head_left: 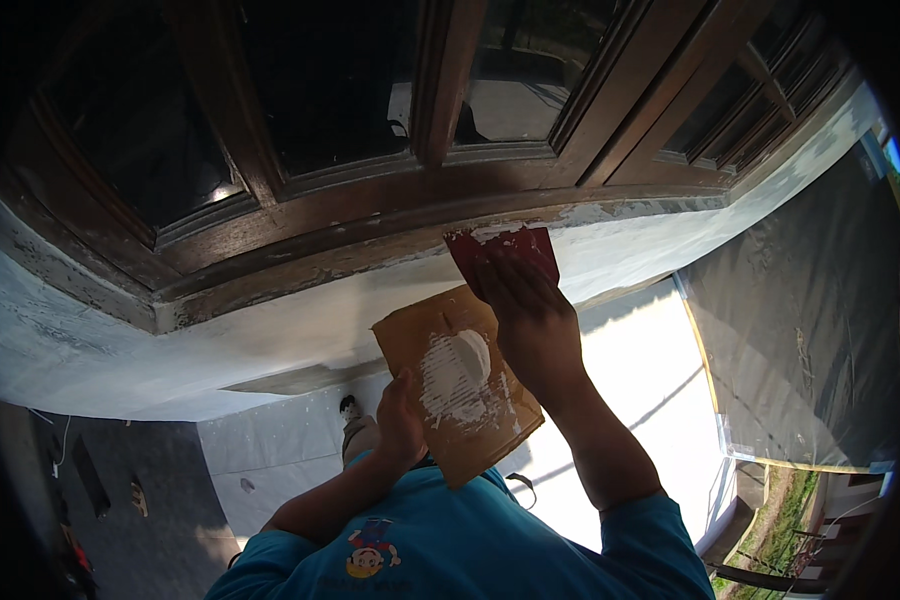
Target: Applying putty to a wall surface around a window frame to repair or prepare it for painting.
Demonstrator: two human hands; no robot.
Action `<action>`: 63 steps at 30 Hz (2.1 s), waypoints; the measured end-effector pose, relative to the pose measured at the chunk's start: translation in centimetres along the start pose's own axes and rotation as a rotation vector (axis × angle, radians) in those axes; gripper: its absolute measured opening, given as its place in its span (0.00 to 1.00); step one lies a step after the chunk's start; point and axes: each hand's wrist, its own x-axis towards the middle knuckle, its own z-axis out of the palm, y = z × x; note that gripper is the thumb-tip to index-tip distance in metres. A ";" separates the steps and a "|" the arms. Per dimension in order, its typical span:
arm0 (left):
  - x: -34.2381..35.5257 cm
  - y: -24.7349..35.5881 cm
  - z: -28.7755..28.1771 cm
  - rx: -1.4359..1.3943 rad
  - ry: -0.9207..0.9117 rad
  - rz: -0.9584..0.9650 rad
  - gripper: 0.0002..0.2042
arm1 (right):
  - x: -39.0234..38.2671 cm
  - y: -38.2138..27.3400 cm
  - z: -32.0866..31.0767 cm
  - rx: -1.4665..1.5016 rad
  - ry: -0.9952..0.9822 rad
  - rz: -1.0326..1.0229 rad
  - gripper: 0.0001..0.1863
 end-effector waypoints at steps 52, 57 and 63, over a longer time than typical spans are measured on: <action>-0.4 -1.0 -1.1 0.016 0.053 -0.027 0.28 | 4.1 0.5 -2.6 -0.052 0.202 -0.042 0.15; -0.6 -0.5 -0.5 0.014 0.066 0.006 0.27 | 1.3 -0.2 -1.0 0.038 0.142 -0.103 0.14; -0.6 -0.2 0.0 -0.012 0.063 0.025 0.26 | 3.6 1.9 -4.0 -0.052 0.212 -0.045 0.14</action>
